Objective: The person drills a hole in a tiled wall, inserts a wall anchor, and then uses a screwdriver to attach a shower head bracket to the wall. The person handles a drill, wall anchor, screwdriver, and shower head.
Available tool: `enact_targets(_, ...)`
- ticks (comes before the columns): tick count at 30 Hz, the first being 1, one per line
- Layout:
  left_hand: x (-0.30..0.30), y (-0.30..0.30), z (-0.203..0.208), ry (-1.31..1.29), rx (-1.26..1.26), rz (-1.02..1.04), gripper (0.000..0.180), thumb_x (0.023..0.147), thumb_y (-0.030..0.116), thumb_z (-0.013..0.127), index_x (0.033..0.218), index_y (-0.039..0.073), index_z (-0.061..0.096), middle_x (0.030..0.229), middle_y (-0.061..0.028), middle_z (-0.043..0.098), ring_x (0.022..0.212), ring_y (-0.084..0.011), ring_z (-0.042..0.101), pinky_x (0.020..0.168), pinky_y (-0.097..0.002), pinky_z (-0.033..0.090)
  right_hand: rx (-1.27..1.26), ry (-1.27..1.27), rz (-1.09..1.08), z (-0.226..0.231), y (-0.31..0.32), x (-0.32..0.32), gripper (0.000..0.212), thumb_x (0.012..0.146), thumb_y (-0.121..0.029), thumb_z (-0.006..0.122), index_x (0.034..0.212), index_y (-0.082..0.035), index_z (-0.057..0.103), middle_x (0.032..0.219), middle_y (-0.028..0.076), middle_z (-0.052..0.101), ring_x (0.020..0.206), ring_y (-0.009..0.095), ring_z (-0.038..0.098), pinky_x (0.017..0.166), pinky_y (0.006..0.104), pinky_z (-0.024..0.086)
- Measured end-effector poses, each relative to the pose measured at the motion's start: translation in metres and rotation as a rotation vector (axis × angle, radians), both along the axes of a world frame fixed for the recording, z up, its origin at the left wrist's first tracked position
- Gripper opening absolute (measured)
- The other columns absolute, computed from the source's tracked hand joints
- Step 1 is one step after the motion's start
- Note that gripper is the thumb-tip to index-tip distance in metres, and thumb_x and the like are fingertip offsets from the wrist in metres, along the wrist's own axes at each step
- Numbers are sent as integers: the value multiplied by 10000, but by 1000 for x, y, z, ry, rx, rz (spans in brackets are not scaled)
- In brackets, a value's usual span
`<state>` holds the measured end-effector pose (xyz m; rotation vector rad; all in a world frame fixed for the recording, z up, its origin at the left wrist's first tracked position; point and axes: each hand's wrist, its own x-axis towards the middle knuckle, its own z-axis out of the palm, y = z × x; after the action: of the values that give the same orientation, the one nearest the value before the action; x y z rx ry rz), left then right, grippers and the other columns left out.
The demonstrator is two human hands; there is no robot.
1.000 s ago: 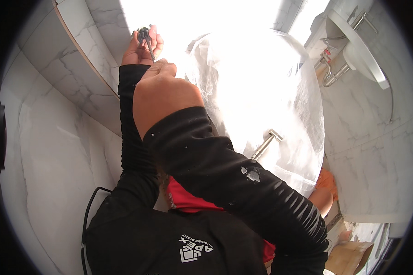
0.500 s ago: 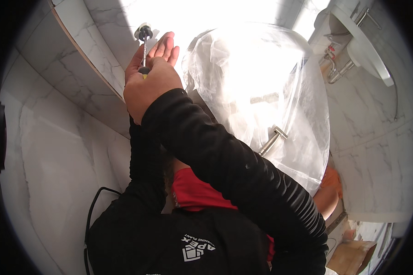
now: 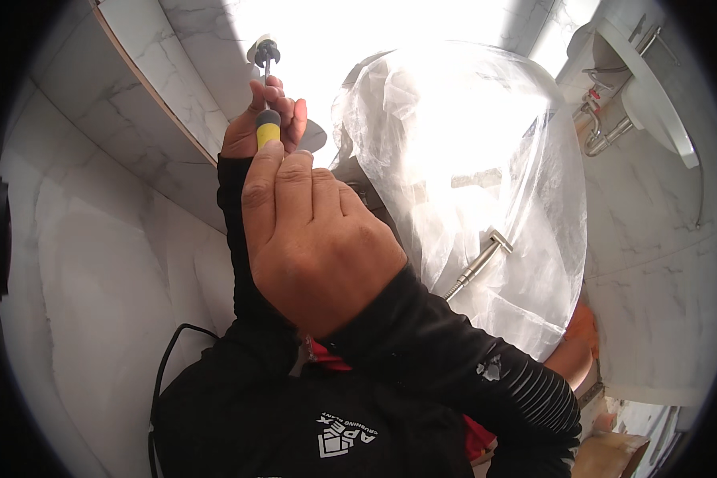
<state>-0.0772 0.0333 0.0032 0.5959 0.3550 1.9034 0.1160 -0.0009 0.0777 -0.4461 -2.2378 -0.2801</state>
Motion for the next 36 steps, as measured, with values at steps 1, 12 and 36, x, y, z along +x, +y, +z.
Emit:
enact_targets(1, 0, 3, 3, -18, -50, 18, 340, 962, 356, 679, 1100, 58, 592, 863, -13, 674, 892, -153, 657, 1106, -399, 450, -118, -39, -69, 6, -1, 0, 445, 1021, -365, 587, 1060, 72, 656, 821, 174, 679, 706, 267, 705, 611, 322, 572)
enact_targets(12, 10, 20, 0, -511, 327, -405, 254, 1024, 193, 581, 1214, 25, 570, 1111, -74, 685, 988, -164, 703, 938, -265, 603, -252, 192, 159, -16, -12, 2, 540, 965, -324, 691, 1333, 43, 541, 948, 224, 680, 710, 277, 718, 598, 383, 574)
enact_targets(36, 11, 16, -15, -101, 322, -100, 376, 1020, 144, 604, 1350, 5, 492, 1163, -56, 641, 1086, -126, 642, 987, -250, 551, -11, 147, 81, 10, -3, 7, 507, 1017, -256, 559, 1419, 28, 442, 999, 217, 669, 683, 342, 704, 569, 391, 578)
